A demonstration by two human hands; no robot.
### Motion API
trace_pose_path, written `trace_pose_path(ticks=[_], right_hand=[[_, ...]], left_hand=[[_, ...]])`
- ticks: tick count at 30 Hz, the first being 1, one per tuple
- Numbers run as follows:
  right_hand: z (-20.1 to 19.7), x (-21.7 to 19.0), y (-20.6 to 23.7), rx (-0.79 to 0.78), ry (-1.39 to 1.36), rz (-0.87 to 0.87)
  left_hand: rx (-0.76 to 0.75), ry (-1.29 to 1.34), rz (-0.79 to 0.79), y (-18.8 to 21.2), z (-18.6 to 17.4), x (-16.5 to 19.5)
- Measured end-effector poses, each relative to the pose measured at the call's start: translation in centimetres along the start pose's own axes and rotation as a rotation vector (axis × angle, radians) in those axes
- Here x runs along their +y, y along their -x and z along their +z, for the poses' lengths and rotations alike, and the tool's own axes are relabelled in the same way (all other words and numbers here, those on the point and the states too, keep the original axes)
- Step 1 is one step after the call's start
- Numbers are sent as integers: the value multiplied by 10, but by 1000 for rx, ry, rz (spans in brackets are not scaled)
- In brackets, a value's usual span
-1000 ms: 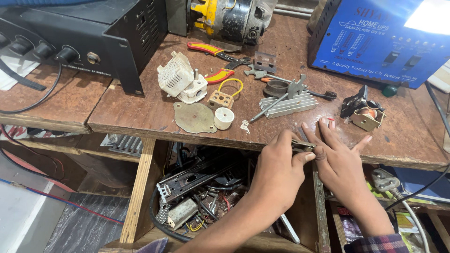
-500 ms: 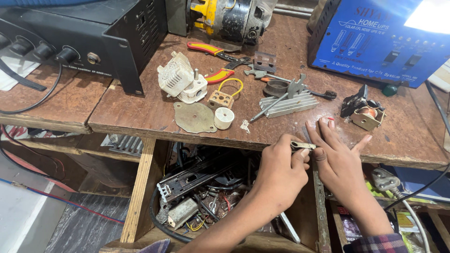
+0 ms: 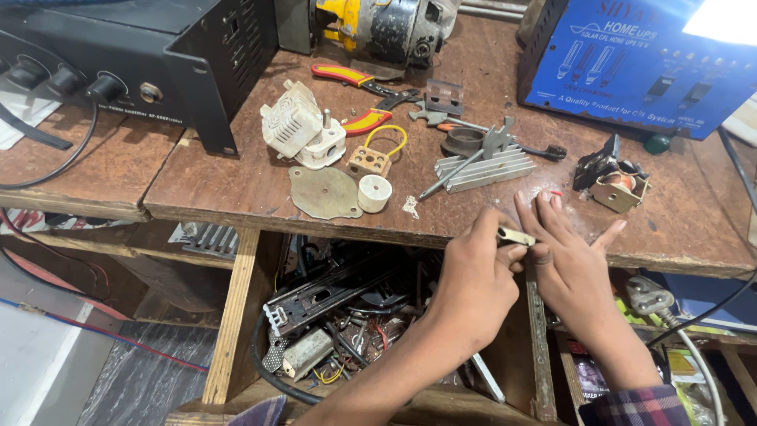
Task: The person rummages through a drawer of scrap electrical parts under a workbench, then picks up a white plug/socket component and uses a screwdriver to loosen and remove its screws, handling the component's cover and small hardware on the bench.
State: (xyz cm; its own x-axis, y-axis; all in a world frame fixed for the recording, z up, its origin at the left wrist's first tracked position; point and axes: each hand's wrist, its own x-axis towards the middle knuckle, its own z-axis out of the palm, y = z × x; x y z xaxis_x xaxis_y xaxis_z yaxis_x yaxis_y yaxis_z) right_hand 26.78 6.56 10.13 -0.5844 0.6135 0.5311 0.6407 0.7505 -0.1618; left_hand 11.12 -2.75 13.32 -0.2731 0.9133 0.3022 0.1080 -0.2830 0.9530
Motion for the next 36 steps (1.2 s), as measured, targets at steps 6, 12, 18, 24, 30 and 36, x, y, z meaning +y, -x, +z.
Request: trace_pose_path(ticks=[6,12,18,24,30,36], right_hand=[[3,4,4,-10,14,5],[6,2,6,10,15,-16],[10,9,2,8,-79,33],[16,13,-11,-37,-20,115],[30,14,-28,-22,-36,141],[58,22,-47,-33,-16,181]], left_hand=[[40,-34,280,2,1,-7],[-3,-1,260,0,0,-6],[-7,-35,321,-15,-9,6],[107,-474,571,-68,-32,0],[271,-1150,809,-121,-63,-43],[382,-1327,589,-153,-63,-86]])
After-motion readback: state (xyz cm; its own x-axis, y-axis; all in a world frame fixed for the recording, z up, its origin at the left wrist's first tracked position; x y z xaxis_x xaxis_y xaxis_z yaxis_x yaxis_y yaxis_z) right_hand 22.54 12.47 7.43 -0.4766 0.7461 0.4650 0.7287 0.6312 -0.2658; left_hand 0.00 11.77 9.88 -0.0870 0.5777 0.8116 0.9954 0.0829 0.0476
